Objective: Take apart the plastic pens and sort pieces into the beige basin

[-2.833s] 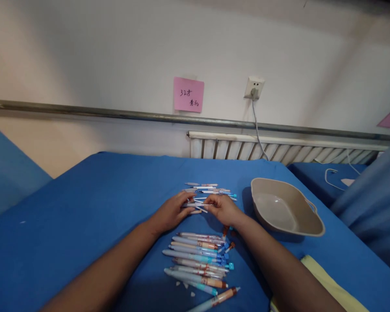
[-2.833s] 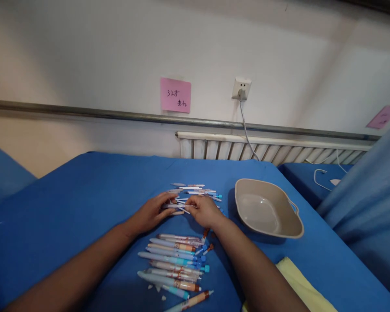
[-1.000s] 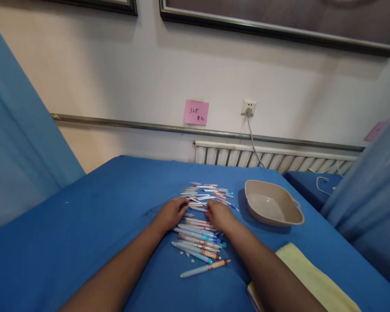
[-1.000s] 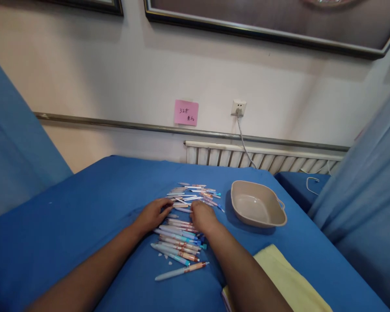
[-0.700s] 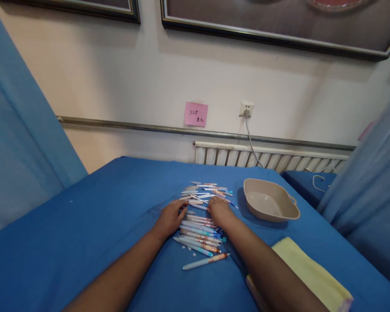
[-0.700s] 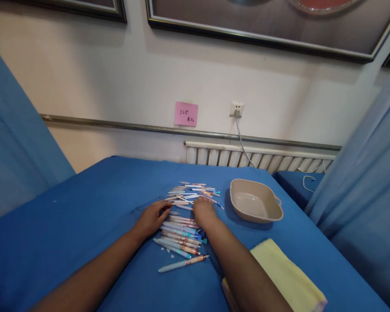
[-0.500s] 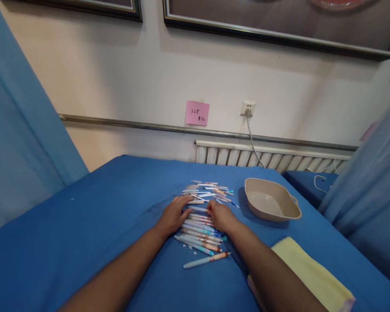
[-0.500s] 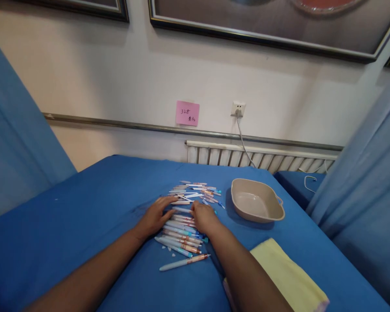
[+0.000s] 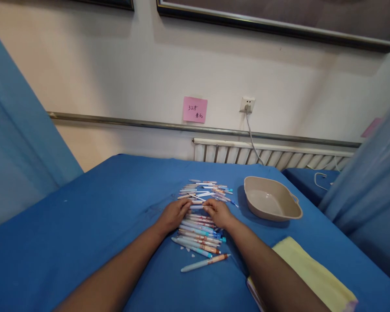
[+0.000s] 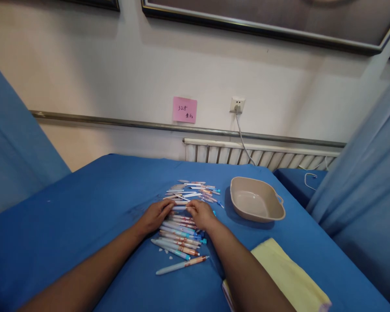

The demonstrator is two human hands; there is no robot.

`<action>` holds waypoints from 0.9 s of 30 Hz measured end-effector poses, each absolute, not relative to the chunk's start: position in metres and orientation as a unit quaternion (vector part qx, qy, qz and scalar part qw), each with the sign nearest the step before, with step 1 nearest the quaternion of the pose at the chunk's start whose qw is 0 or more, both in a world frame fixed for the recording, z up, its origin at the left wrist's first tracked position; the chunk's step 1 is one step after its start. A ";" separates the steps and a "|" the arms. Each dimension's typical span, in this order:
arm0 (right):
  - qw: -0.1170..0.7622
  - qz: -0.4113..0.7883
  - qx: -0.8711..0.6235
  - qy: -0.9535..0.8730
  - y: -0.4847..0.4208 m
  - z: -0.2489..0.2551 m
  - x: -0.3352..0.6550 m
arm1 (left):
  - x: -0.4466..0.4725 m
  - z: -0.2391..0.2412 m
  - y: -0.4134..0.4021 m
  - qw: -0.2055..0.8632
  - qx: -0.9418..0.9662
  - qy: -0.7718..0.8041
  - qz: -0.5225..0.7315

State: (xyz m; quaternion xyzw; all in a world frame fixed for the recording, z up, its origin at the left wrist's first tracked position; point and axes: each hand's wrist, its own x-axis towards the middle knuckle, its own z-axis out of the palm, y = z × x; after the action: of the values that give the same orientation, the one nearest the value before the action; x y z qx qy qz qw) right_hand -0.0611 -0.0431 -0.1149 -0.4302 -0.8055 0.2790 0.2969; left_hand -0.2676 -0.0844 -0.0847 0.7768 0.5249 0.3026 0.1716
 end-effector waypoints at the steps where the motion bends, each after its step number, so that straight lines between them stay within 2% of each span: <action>1: 0.303 0.281 -0.432 -0.802 -0.043 -0.115 -0.061 | -0.267 -0.084 -0.084 0.169 0.771 0.531 0.309; 5: 0.319 0.287 -0.435 -0.792 -0.042 -0.117 -0.061 | -0.266 -0.084 -0.083 0.133 0.776 0.507 0.350; 10: 0.339 0.291 -0.443 -0.777 -0.041 -0.119 -0.062 | -0.267 -0.085 -0.081 0.182 0.760 0.534 0.324; 15: 0.353 0.292 -0.448 -0.768 -0.041 -0.119 -0.062 | -0.269 -0.088 -0.080 0.142 0.778 0.504 0.346; 20: 0.357 0.287 -0.452 -0.765 -0.040 -0.118 -0.060 | -0.267 -0.088 -0.080 0.179 0.760 0.537 0.319; 27: 0.349 0.278 -0.455 -0.771 -0.041 -0.114 -0.059 | -0.269 -0.086 -0.078 0.155 0.768 0.519 0.343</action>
State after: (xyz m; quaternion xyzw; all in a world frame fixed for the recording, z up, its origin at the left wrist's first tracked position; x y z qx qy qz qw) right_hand -0.0586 -0.0412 -0.1144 -0.4546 -0.7708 0.2784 0.3490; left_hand -0.2693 -0.0776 -0.0863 0.7676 0.5185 0.3433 0.1548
